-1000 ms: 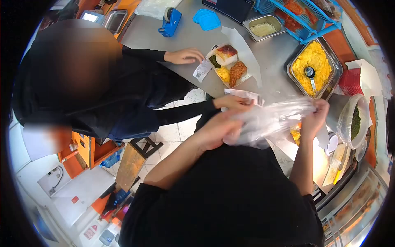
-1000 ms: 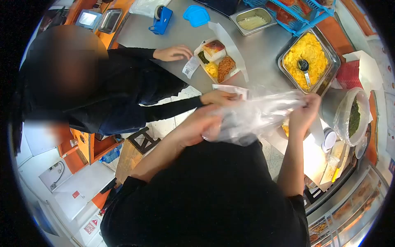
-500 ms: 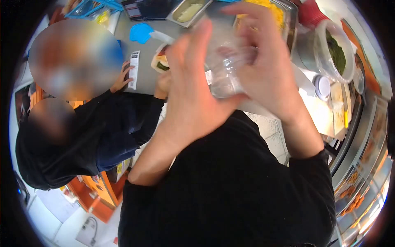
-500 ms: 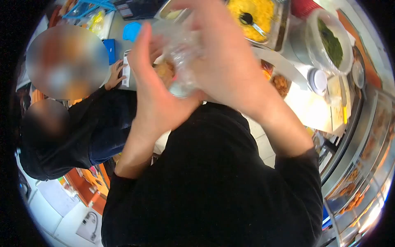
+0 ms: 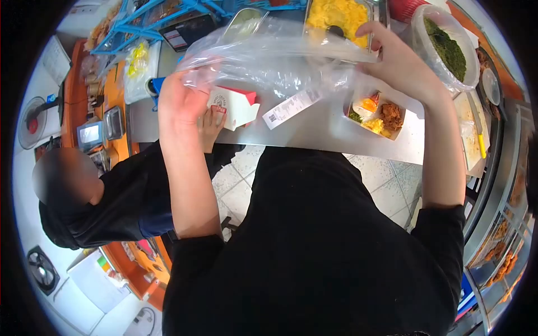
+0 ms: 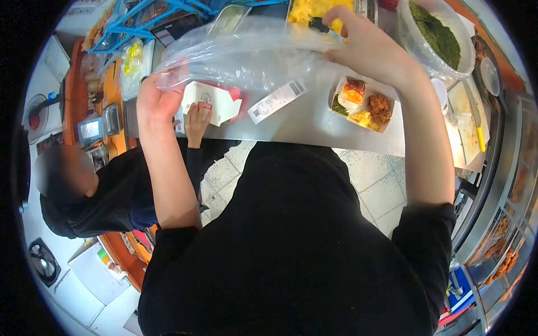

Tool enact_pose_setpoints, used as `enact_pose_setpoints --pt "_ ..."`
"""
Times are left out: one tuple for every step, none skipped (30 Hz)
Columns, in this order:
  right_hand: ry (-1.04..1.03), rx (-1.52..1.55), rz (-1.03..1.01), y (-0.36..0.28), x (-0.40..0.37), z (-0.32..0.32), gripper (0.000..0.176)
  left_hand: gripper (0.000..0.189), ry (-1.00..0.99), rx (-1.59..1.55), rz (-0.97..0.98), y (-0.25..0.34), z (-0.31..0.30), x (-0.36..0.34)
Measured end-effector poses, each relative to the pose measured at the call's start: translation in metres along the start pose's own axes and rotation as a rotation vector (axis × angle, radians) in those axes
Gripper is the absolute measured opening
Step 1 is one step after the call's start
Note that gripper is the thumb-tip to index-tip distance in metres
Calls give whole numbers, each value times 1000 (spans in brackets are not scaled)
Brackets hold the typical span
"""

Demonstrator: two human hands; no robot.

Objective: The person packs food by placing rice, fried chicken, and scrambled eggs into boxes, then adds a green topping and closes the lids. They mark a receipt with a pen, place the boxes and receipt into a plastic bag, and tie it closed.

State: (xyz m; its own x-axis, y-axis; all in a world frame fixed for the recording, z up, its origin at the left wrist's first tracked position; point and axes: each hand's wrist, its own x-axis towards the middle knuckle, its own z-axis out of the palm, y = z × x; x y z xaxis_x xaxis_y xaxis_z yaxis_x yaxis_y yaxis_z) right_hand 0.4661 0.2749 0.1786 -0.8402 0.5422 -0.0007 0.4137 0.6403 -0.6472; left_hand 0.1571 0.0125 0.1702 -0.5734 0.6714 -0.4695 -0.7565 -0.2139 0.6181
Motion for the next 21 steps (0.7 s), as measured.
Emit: enact_pose_setpoints --pt "11 -2 6 4 6 -4 40 28 -11 5 -4 -1 8 4" --pt "-7 -131 104 8 18 -9 40 26 137 82 160 -2 17 5" --pt "-29 -259 198 11 29 -16 39 25 290 156 329 -2 22 6" --pt "81 -237 91 12 36 -29 41 29 229 162 347 7 9 18" --pt "80 -233 88 10 39 -48 41 29 232 165 351 11 20 8" --pt "190 -39 128 6 41 -69 43 30 185 341 574 16 41 -10" --pt "302 154 168 3 42 -79 44 32 130 517 797 16 55 -24" --pt "618 -279 -101 -6 16 -64 34 32 131 518 801 8 55 -33" --pt "918 -718 -384 -12 -8 -33 26 37 126 803 827 -3 50 -42" --pt "980 -462 -643 -1 -7 19 20 42 122 1088 846 -18 40 -49" --pt "1021 -187 -900 -2 4 58 15 47 128 1375 856 -34 24 -53" --pt "244 -60 -558 -67 -29 39 11 52 141 1670 842 -53 3 -58" --pt "-59 -1 -201 -53 -28 75 11 57 156 1963 841 -66 -19 -48" --pt "-268 219 22 -35 -26 93 15 51 313 1563 225 -89 -66 -14" --pt "-489 431 249 -22 -21 100 20 51 338 1559 253 -81 -51 -13" --pt "-404 319 285 -26 -10 91 27 45 326 1378 348 -72 -24 -17" --pt "-327 210 327 -36 -4 79 34 38 315 1198 428 -64 6 -30" --pt "-167 331 325 -61 -3 55 40 32 309 1018 489 -61 33 -47" --pt "-13 451 326 -84 -5 40 46 25 308 837 548 -58 51 -61" --pt "-46 453 307 -92 -14 44 46 19 304 656 619 -56 56 -70" --pt "277 606 11 -99 -20 46 47 19 329 650 644 -51 53 -69"
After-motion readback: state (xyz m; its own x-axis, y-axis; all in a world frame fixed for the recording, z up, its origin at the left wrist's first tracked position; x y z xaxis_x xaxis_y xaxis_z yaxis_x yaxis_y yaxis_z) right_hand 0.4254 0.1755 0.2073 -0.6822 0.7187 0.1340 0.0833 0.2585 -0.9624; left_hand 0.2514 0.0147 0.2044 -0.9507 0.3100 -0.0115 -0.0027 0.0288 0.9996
